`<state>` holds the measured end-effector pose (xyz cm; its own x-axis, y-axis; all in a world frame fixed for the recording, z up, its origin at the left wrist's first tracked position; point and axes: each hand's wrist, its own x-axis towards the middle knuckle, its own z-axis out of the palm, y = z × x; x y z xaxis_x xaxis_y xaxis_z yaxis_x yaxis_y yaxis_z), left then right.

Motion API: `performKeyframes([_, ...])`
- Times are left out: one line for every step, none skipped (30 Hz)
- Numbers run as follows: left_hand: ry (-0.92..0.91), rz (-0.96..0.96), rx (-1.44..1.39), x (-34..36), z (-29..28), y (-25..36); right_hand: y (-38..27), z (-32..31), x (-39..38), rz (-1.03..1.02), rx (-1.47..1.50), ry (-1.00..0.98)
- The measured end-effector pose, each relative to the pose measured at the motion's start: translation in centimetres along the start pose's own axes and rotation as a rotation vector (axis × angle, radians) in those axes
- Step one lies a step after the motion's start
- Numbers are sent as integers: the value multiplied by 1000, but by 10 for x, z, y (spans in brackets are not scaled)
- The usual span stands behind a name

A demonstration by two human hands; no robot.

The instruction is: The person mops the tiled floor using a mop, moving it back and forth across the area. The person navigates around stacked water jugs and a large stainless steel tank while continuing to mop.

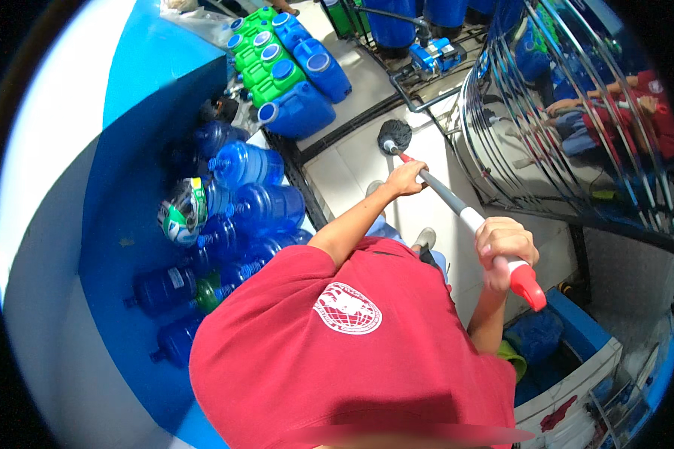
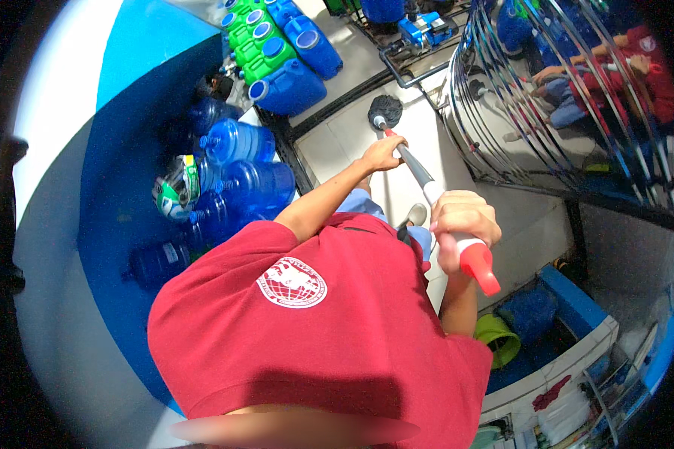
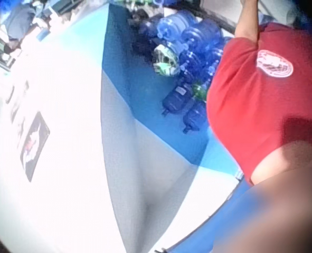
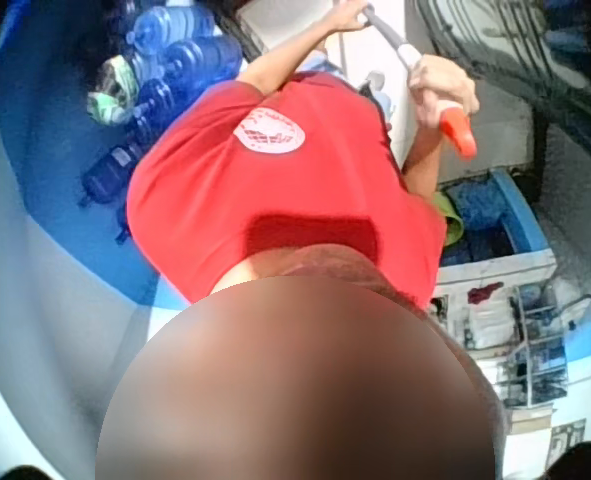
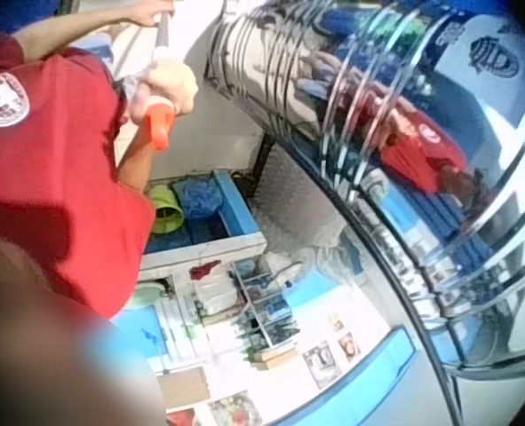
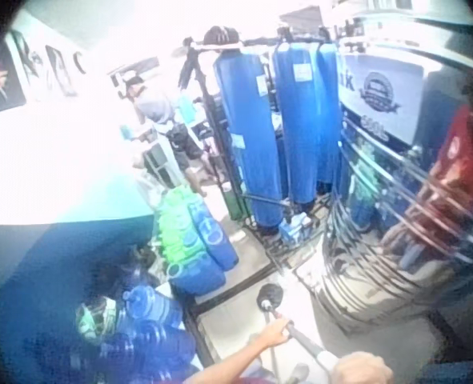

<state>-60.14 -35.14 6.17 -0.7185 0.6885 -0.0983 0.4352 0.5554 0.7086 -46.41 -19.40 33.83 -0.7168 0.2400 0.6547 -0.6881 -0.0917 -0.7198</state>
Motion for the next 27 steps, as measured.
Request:
performKeyframes([-42,-5,5,13,-5,-13,10,5,3,33,-78,38])
performKeyframes([-68,-9,23,22,-7,-24,27,12,8,120,-141,59])
performKeyframes([-80,20,35,29,-12,-33,46,25,14,132,-129,118])
performKeyframes([-126,-19,31,39,-17,-38,56,33,21,118,-123,115])
performKeyframes([-183,-66,33,49,-26,-39,64,41,30,50,-90,122])
performKeyframes([-172,85,93,62,-40,-42,72,52,42,49,-69,155])
performKeyframes([-201,211,160,70,-55,-42,73,59,54,27,-102,156])
performKeyframes([-187,290,88,77,-71,-37,67,67,65,36,-108,203])
performKeyframes([-81,474,35,83,-88,-31,61,74,78,-59,-273,230])
performKeyframes([-150,500,47,93,-106,-25,47,77,92,-86,-205,115])
performKeyframes([-213,526,45,96,-121,-15,35,79,107,-132,-50,-12])
performKeyframes([-156,594,31,97,-136,-5,20,84,119,-151,37,-98])
performKeyframes([-69,683,15,104,-152,2,10,89,133,-221,29,-160])
performKeyframes([-77,706,30,107,-167,9,0,99,143,-272,0,-171])
performKeyframes([-60,714,29,111,-181,14,-9,102,155,-311,46,-246])
performKeyframes([-41,720,26,112,-193,16,-12,109,161,-310,76,-276])
performKeyframes([-18,725,26,115,-205,15,-13,114,166,-337,116,-304])
performKeyframes([-17,724,15,121,-216,11,-11,119,168,-330,70,-258])
performKeyframes([-12,719,1,125,-225,4,-8,124,167,-320,27,-212])
performKeyframes([-22,676,-5,133,-233,-5,-1,127,169,-339,-5,-166])
performKeyframes([68,702,60,139,-238,-17,8,132,167,-316,-26,-169])
performKeyframes([71,656,54,144,-243,-32,20,134,167,-238,-51,-236])
performKeyframes([113,637,41,151,-246,-49,36,135,169,-188,-62,-285])
performKeyframes([144,553,59,158,-248,-67,54,141,171,-187,-160,-243])
performKeyframes([197,484,70,162,-248,-87,71,152,174,-177,-258,-212])
performKeyframes([264,445,36,166,-248,-106,89,169,175,-115,-279,-47])
performKeyframes([332,405,-1,171,-248,-124,107,183,179,-62,-292,93])
